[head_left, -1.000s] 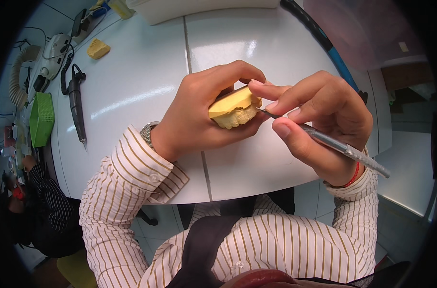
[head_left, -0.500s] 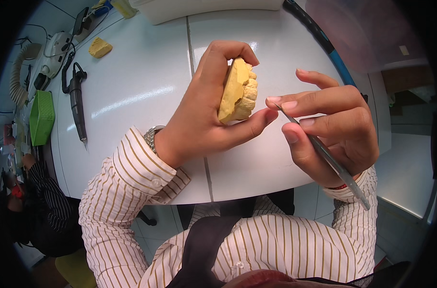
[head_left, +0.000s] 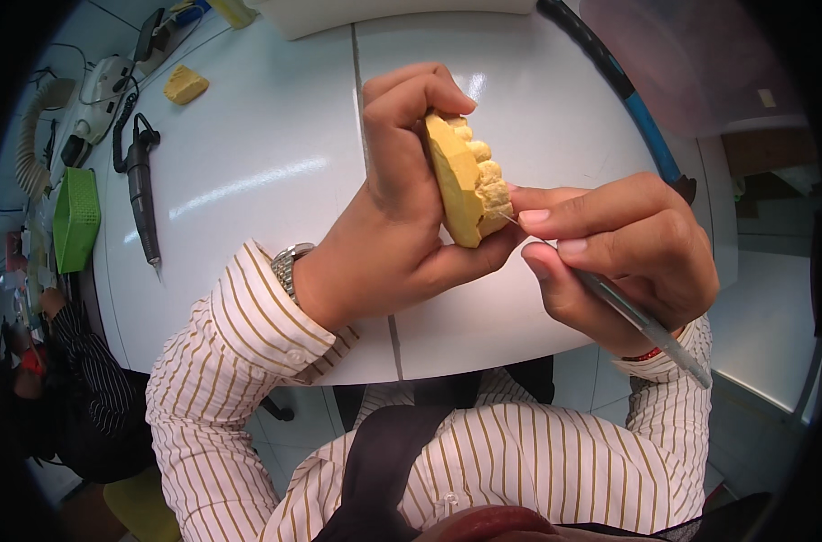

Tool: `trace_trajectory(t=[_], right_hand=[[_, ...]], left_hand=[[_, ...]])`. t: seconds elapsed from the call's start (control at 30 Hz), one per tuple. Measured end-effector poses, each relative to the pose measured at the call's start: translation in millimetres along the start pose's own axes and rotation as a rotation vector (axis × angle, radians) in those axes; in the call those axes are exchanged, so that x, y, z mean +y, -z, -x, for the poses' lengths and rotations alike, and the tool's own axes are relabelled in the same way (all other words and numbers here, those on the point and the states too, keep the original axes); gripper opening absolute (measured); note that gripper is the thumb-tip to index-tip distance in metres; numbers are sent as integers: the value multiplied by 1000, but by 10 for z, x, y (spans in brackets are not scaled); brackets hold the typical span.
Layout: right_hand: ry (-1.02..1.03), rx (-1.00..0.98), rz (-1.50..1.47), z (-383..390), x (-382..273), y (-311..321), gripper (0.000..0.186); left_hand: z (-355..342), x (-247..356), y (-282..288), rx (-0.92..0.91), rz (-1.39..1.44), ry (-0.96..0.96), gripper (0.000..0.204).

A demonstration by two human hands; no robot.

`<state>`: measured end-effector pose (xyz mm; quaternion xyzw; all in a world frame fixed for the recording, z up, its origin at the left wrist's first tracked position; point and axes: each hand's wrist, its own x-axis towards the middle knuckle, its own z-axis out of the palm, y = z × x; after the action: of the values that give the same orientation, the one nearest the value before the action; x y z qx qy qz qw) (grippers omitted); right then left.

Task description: The person holds a yellow clay-like object in their left hand and uses a metal sculpting tool in their right hand to carve and shape its surface. They rotate the object to work on different areas, creating grooves and refining the texture.

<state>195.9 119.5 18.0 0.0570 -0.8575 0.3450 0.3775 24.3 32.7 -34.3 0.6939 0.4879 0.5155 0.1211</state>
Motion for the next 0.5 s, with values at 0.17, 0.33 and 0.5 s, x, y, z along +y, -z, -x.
trace_trajectory(t=[0.17, 0.33, 0.5], right_hand=[[-28, 4, -4, 12, -21, 0, 25], [-24, -12, 15, 6, -22, 7, 26], [-22, 1, 31, -5, -28, -1, 25]], left_hand=[[-18, -21, -2, 36, -35, -74, 83], [-25, -19, 5, 51, -77, -101, 83], [-22, -7, 6, 40, -66, -83, 82]])
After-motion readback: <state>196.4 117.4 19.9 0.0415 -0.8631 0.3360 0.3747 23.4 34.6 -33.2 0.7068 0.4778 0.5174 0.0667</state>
